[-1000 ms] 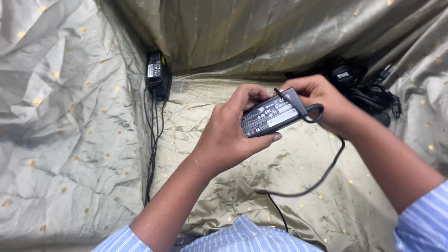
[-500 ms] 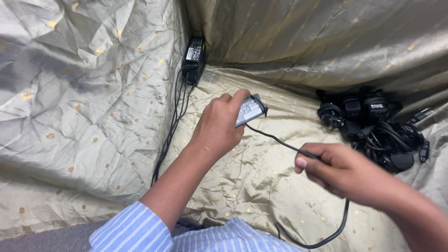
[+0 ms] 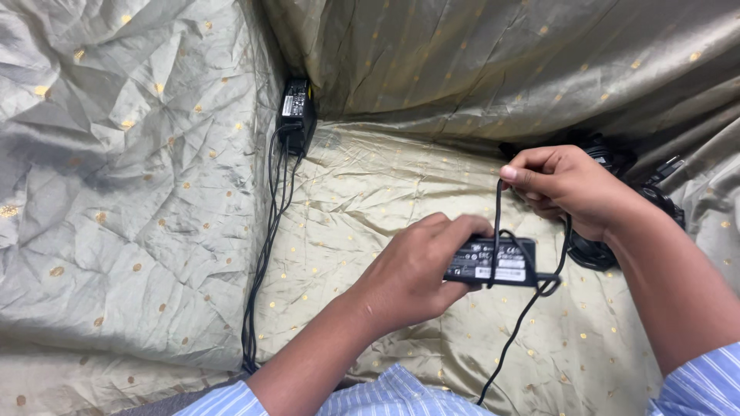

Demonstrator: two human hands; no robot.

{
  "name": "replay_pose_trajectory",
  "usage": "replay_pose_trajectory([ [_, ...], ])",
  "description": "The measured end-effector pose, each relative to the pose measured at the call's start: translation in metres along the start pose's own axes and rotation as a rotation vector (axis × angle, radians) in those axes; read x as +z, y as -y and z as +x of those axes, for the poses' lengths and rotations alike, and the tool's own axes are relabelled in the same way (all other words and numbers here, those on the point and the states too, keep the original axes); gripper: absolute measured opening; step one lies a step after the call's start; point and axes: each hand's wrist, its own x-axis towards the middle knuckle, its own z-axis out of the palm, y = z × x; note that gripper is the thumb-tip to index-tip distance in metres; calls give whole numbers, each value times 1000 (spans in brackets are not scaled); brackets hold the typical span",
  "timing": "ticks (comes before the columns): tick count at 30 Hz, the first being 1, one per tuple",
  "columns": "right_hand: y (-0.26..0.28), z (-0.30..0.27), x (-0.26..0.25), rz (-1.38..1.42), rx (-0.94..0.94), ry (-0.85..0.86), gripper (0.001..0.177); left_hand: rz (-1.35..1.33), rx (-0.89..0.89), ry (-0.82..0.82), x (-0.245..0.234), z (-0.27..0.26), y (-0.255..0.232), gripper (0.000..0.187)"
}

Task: The person sits on a fabric-covered floor and organizes several black power adapters and cables. They pick up each adapter, unwind the attached cable, and then re-wrap the cable neatly around the adapter body before placing it back down.

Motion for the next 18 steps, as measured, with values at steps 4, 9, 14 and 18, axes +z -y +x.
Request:
replay_pose_trajectory([
  [4,-20,7,11,335,-63,54,9,-166,54,-206,-14,20,-8,60],
  [9,-26,-24,73,231,282,182,47,-43,-166,-413,-28,41,11,60],
  [14,-13,-68,88,22,381,262,44,285,-420,-359,-50,26,54,54],
  [18,13,-54,58,-545,160,244,42,393,-517,-33,-24,-9,50,47],
])
